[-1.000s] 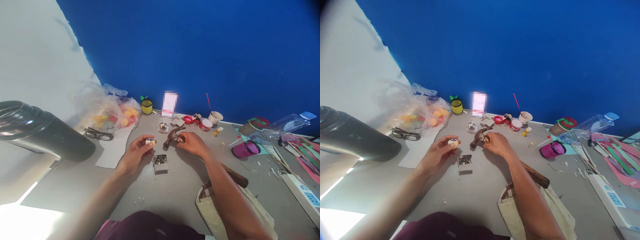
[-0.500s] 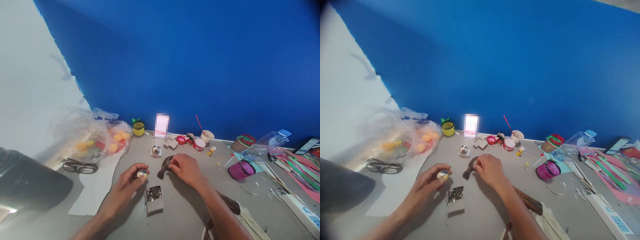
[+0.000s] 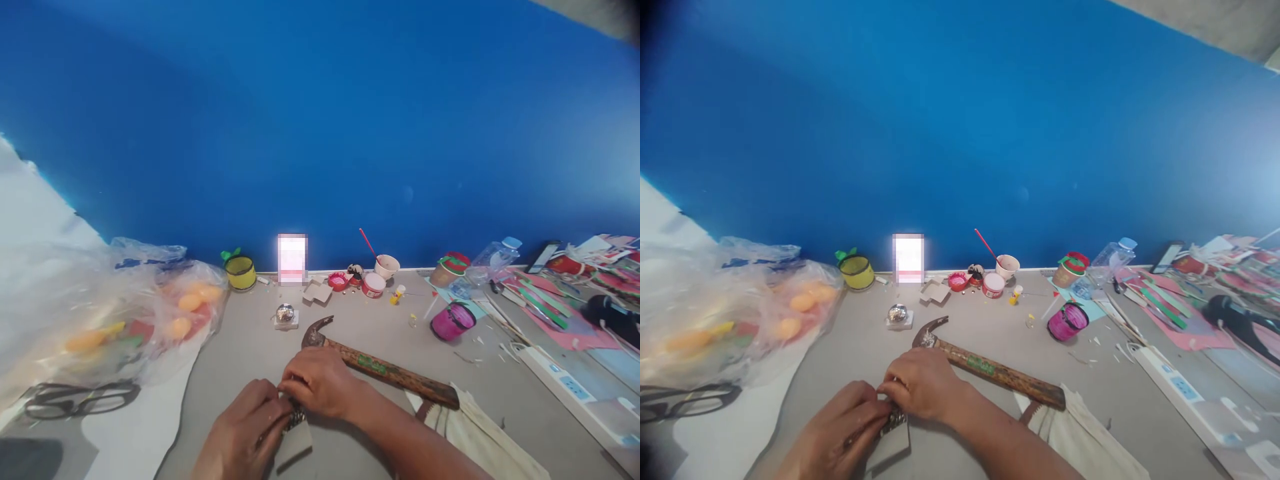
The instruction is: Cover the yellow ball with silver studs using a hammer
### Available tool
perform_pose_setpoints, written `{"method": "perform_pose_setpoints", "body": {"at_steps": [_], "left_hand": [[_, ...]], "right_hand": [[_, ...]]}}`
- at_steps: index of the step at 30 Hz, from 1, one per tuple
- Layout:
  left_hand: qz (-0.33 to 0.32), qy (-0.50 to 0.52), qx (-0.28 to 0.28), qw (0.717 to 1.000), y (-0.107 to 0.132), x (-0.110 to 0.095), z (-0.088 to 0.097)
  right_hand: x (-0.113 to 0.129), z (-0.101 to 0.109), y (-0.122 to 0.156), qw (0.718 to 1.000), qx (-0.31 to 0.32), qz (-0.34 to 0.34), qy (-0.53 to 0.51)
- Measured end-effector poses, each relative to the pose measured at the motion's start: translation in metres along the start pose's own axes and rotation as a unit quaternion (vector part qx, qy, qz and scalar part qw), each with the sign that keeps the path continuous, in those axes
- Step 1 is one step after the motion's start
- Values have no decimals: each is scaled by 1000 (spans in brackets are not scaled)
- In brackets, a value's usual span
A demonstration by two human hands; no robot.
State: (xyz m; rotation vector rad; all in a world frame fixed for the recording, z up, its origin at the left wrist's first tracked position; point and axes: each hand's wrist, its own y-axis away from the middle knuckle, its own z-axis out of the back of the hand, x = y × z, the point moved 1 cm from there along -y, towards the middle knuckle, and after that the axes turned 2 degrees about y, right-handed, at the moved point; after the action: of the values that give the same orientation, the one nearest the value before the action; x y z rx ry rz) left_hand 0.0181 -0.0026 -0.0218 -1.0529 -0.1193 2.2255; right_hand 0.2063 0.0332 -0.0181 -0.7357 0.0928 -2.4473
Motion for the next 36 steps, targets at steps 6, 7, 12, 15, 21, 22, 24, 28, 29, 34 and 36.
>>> {"method": "perform_pose_setpoints", "body": {"at_steps": [6, 7, 12, 15, 21, 22, 24, 28, 29, 34, 36], "left_hand": [[-46, -162, 99, 981, -7, -9, 3], [-53, -182, 115, 975, -8, -9, 1], [-27, -253, 160, 954, -14, -1, -19], [-25, -270, 159, 949, -16, 2, -26], [-33, -266, 165, 949, -12, 7, -34], [-34, -266, 159, 950, -11, 9, -35], [-39, -263, 152, 952, -9, 11, -37], [-43, -244, 160, 955, -11, 7, -33], [-41, -239, 164, 956, -12, 4, -31], [-22, -193, 131, 972, -16, -12, -14], [-15, -151, 108, 982, -18, -16, -8]], "right_hand": [[-11, -14, 3, 998, -51, 28, -22], [-13, -14, 4, 998, -57, 23, -27], [-18, -15, 3, 998, -57, 0, -20], [-17, -15, 4, 999, -53, -6, -8], [-18, -17, 5, 998, -60, 0, 0], [-18, -17, 5, 998, -58, -1, 0], [-18, -17, 5, 999, -51, -1, -3], [-17, -16, 4, 999, -43, -8, -6], [-17, -16, 4, 999, -43, -10, -6], [-16, -15, 4, 999, -44, -15, -16], [-15, -13, 4, 998, -50, -22, -39]]}}
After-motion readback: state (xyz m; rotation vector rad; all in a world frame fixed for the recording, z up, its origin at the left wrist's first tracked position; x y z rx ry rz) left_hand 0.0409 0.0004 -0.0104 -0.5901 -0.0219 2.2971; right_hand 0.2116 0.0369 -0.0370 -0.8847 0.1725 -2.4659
